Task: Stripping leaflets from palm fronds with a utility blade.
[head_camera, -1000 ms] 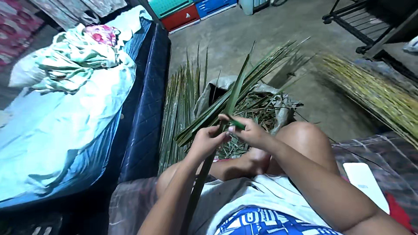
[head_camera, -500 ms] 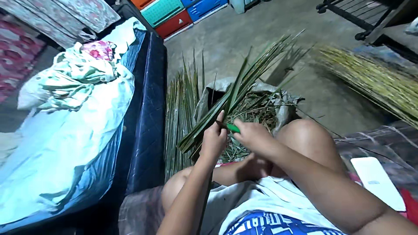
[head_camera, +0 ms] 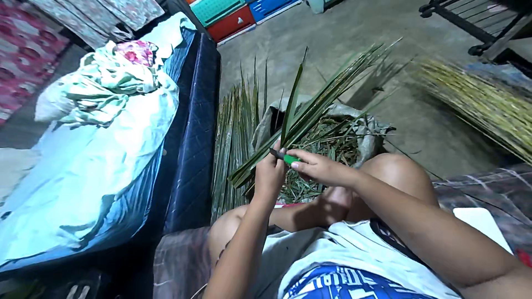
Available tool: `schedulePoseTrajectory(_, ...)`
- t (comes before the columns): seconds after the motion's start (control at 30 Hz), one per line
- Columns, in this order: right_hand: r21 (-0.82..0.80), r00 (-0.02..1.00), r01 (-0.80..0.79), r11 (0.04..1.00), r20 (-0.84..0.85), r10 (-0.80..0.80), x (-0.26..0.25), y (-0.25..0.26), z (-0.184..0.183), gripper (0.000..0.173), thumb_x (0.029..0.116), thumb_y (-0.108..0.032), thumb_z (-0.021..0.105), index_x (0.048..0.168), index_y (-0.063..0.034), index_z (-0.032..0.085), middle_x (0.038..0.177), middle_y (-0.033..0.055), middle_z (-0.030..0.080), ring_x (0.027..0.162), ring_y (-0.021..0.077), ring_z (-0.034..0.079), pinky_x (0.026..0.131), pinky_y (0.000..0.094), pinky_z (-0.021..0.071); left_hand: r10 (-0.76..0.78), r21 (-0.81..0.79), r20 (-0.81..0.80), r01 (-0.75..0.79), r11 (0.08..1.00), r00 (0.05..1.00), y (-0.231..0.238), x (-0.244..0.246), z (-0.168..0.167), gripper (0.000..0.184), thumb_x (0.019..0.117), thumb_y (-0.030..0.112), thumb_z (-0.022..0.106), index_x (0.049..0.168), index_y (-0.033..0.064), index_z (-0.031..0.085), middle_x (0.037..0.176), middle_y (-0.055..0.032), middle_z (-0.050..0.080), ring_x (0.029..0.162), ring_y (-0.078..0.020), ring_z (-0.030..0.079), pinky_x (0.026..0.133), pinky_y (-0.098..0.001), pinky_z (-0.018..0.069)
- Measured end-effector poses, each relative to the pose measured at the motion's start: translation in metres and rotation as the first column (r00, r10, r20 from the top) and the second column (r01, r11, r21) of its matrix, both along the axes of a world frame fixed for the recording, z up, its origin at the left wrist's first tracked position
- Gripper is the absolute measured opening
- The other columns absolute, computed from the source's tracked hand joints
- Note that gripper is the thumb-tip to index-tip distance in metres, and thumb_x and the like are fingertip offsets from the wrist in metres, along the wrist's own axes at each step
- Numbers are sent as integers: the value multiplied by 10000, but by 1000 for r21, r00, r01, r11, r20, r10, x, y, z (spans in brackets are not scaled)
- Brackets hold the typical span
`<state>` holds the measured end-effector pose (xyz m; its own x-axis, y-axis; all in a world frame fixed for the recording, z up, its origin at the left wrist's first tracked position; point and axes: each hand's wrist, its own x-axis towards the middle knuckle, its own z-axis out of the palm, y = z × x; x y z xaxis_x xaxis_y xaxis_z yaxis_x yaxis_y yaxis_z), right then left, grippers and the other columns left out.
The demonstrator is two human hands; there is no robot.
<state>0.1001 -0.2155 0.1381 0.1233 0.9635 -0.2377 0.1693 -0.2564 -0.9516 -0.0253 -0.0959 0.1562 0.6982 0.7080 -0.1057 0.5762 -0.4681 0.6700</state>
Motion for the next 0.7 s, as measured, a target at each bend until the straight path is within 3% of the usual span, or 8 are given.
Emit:
schedulePoseTrajectory(0.13, 8, 988, 66, 998, -144, -64, -5, -6, -11, 551, 1134, -312, 399, 1649, -169, 266, 921, 76, 595, 671, 104, 517, 623, 276, 455, -45, 34, 6, 44, 998, 999, -2, -4, -11, 387, 1091, 183, 445, 1436, 97, 597, 799, -49, 697, 647, -88, 609, 655, -297, 518)
schedulePoseTrajectory(0.27, 26, 983, 110, 994, -150, -104, -3, -6, -20, 540, 1129, -310, 432, 1639, -177, 317, 905, 57, 584, 657, 85, 486, 604, 251, 427, -58, 43, 30, 56, 998, 998, -4, -5, -16, 380, 1093, 191, 433, 1410, 89, 616, 775, -35, 693, 637, -81, 618, 640, -292, 525)
schedulePoseTrajectory(0.3, 30, 986, 128, 991, -113, -124, -2, -6, -22, 531, 1127, -322, 436, 1631, -183, 342, 953, 72, 609, 697, 101, 509, 646, 276, 448, -56, 39, 20, 55, 998, 998, -4, -5, -15, 372, 1095, 198, 432, 1391, 89, 630, 777, -35, 692, 645, -86, 627, 644, -298, 531)
schedulePoseTrajectory(0.37, 32, 985, 169, 985, -37, -168, 1, -4, -25, 525, 1128, -325, 435, 1624, -169, 365, 1173, 161, 673, 874, 188, 610, 834, 393, 515, -49, 44, 2, 49, 998, 999, -6, -5, -14, 339, 1105, 229, 440, 1293, 64, 670, 760, -40, 675, 645, -99, 627, 646, -308, 532)
schedulePoseTrajectory(0.43, 38, 976, 215, 976, 16, -216, 4, -3, -26, 527, 1130, -314, 433, 1624, -145, 359, 1216, 188, 661, 906, 223, 617, 863, 428, 511, -50, 45, -3, 50, 998, 999, -8, -6, -15, 381, 1108, 252, 454, 1365, 44, 642, 762, -57, 686, 636, -109, 618, 655, -311, 530)
schedulePoseTrajectory(0.53, 23, 959, 261, 965, 110, -262, 10, -4, -24, 535, 1126, -344, 446, 1630, -185, 362, 1269, 200, 672, 1004, 295, 668, 934, 510, 519, -73, 53, -17, 74, 996, 997, -10, -9, -16, 396, 1107, 264, 451, 1435, 101, 602, 784, -60, 698, 616, -107, 614, 626, -309, 528)
schedulePoseTrajectory(0.7, 56, 952, 250, 967, 166, -256, 11, -4, -26, 542, 1118, -348, 470, 1629, -202, 367, 1304, 186, 680, 1086, 329, 680, 970, 562, 511, -68, 38, -17, 68, 997, 998, -12, -13, -13, 388, 1106, 260, 459, 1427, 101, 608, 808, -56, 706, 620, -93, 619, 622, -287, 531)
